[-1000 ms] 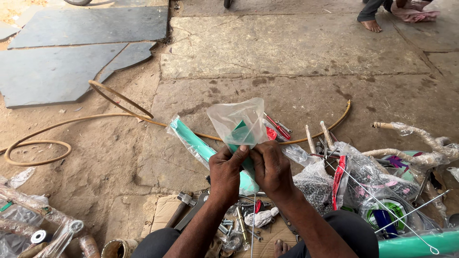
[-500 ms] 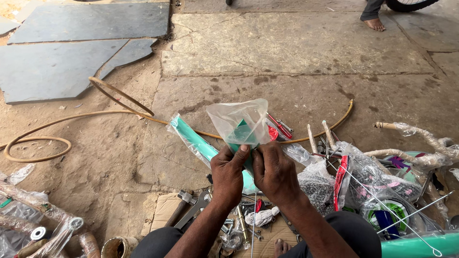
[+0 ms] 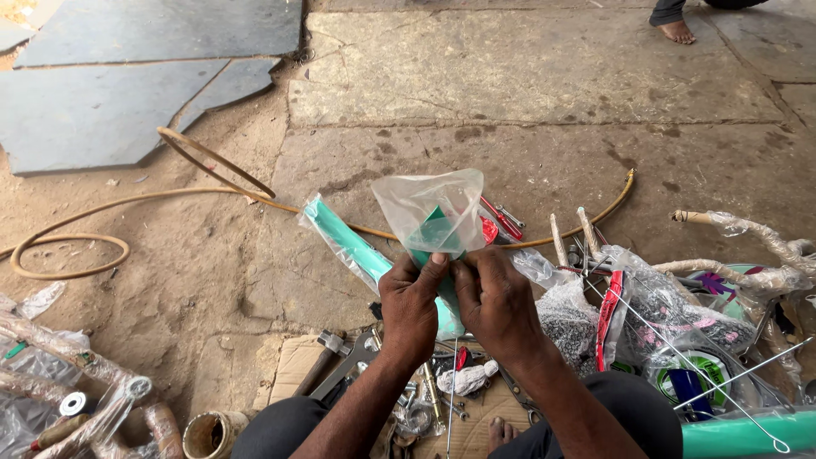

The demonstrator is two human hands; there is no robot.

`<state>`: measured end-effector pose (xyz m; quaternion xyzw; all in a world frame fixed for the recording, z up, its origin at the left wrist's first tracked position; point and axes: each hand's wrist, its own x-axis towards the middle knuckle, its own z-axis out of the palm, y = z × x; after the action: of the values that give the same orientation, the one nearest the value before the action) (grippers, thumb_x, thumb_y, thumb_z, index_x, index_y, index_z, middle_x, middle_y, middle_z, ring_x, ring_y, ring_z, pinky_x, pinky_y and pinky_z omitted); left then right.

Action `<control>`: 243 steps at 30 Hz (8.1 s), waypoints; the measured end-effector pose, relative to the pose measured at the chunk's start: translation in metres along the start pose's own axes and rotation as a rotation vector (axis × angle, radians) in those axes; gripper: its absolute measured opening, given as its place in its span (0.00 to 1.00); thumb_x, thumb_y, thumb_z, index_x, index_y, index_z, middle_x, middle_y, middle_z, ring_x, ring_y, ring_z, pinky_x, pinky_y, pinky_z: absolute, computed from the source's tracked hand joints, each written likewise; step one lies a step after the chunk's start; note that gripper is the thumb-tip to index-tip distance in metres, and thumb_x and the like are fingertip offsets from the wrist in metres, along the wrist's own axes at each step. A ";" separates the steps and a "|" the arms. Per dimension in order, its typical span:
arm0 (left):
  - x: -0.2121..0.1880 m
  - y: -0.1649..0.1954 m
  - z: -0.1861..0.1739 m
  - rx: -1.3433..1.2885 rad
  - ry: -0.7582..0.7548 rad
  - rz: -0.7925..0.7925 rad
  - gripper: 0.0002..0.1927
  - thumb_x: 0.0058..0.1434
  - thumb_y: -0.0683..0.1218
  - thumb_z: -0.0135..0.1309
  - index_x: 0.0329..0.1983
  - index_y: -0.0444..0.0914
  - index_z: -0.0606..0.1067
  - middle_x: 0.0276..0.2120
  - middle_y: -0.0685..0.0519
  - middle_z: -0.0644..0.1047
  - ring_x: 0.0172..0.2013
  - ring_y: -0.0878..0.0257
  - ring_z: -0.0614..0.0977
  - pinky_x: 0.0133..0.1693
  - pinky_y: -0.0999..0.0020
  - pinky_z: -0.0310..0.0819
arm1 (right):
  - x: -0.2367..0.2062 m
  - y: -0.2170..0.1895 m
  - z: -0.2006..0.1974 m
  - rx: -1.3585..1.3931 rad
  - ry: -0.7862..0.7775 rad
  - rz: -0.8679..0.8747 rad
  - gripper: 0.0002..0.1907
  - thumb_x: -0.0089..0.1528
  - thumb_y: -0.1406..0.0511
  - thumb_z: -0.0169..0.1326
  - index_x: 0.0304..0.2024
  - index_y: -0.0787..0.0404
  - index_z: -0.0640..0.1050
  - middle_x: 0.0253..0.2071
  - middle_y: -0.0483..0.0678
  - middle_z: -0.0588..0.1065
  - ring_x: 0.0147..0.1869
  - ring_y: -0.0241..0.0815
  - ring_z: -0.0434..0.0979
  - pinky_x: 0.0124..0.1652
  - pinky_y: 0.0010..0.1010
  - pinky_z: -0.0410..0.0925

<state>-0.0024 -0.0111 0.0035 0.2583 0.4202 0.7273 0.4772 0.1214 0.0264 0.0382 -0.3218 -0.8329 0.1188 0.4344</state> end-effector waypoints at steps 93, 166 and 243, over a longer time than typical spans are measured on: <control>-0.004 -0.015 0.010 -0.026 0.069 0.032 0.14 0.68 0.49 0.57 0.44 0.31 0.79 0.35 0.51 0.82 0.36 0.68 0.79 0.39 0.71 0.75 | -0.002 -0.008 -0.006 -0.195 -0.087 0.015 0.06 0.64 0.69 0.55 0.38 0.65 0.72 0.33 0.57 0.75 0.36 0.57 0.81 0.34 0.46 0.74; 0.002 -0.008 0.024 -0.117 0.077 -0.055 0.14 0.70 0.49 0.55 0.35 0.33 0.73 0.24 0.52 0.76 0.20 0.66 0.73 0.19 0.69 0.66 | -0.005 0.036 0.015 -0.082 0.063 -0.181 0.07 0.68 0.71 0.55 0.45 0.67 0.70 0.38 0.59 0.74 0.37 0.58 0.79 0.33 0.45 0.71; -0.002 -0.018 0.021 -0.082 0.011 0.073 0.18 0.74 0.54 0.50 0.47 0.32 0.74 0.38 0.52 0.78 0.39 0.68 0.76 0.41 0.70 0.75 | -0.004 0.010 0.007 -0.204 0.075 -0.114 0.06 0.66 0.71 0.57 0.40 0.68 0.73 0.35 0.57 0.75 0.31 0.55 0.81 0.27 0.42 0.72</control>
<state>0.0239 -0.0020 -0.0014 0.2498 0.3828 0.7622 0.4583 0.1225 0.0323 0.0267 -0.3204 -0.8407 -0.0035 0.4364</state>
